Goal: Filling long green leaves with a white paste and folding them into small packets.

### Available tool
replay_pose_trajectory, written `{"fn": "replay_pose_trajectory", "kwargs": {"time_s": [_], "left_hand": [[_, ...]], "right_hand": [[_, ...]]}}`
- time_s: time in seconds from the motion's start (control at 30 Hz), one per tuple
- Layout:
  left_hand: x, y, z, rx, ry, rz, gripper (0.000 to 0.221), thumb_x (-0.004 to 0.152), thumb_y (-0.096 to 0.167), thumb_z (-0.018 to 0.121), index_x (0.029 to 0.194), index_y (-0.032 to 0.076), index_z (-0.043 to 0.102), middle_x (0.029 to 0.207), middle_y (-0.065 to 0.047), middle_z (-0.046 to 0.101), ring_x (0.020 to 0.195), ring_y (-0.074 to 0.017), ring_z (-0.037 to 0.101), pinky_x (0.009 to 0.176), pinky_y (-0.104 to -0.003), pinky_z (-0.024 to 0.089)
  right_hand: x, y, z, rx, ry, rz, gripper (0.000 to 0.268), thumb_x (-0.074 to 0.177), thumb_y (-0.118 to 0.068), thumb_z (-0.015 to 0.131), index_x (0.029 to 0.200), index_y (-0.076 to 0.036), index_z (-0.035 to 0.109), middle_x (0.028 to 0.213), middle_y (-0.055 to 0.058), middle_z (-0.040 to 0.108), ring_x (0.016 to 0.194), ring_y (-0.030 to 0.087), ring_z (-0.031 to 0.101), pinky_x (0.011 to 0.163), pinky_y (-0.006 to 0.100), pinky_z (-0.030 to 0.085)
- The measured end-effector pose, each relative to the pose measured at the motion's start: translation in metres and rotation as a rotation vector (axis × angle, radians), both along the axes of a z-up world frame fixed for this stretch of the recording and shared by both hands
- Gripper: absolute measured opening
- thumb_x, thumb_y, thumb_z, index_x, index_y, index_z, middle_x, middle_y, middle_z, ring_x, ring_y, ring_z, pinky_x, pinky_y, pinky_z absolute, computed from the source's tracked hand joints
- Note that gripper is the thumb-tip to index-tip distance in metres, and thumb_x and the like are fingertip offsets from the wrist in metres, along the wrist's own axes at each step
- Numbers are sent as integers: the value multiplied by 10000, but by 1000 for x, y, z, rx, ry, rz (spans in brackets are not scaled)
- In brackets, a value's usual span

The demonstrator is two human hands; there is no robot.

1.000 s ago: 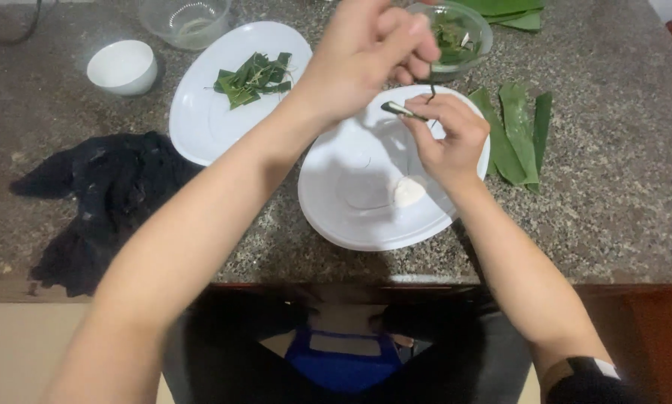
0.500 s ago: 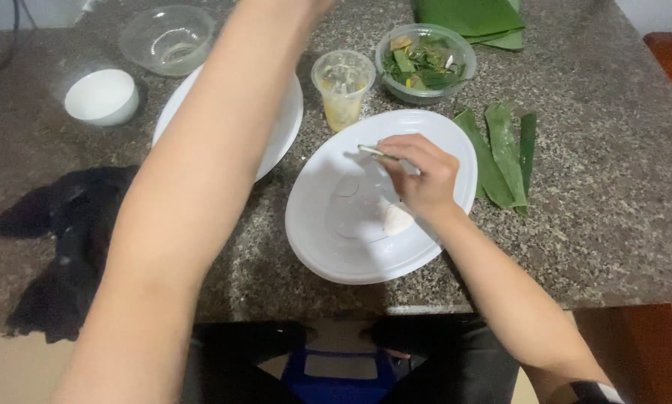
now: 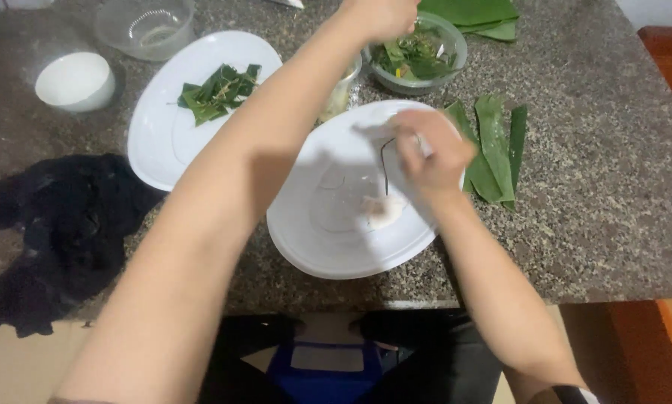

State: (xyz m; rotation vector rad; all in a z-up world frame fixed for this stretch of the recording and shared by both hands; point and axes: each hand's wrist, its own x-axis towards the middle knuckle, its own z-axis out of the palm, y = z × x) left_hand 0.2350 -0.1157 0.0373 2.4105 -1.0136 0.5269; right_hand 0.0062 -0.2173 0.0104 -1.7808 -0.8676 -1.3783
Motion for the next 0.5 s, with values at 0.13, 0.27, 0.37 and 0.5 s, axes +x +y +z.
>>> {"fn": "replay_pose_trajectory", "kwargs": {"time_s": [0.13, 0.27, 0.37, 0.5], "left_hand": [[-124, 34, 27, -319, 213, 11, 155, 850, 153, 581, 754, 94, 687, 711, -128, 654, 651, -302, 692, 594, -374, 548], [-142, 28, -50, -26, 366, 220, 166, 752, 196, 611, 645, 84, 671, 658, -167, 630, 680, -351, 680, 551, -427, 554], [-181, 12, -51, 286, 451, 232, 163, 792, 172, 512, 890, 59, 576, 870, -185, 597, 768, -368, 628, 611, -448, 487], [-198, 9, -53, 279, 464, 334, 102, 721, -24, 506, 762, 49, 564, 751, -115, 583, 709, -316, 629, 582, -406, 509]], "right_hand": [[26, -48, 1, 134, -144, -309, 127, 813, 66, 693, 818, -60, 712, 746, 23, 693, 649, 180, 647, 610, 264, 515], [20, -42, 1, 118, -131, -326, 78, 833, 68, 709, 820, -6, 690, 749, 84, 682, 681, 234, 662, 596, 292, 521], [17, -38, -2, 34, -70, -310, 95, 859, 122, 625, 877, 36, 660, 826, 142, 677, 756, 235, 636, 658, 302, 513], [22, -35, -6, -22, -68, -241, 78, 839, 87, 702, 857, 11, 699, 803, 120, 691, 710, 240, 634, 620, 309, 520]]}}
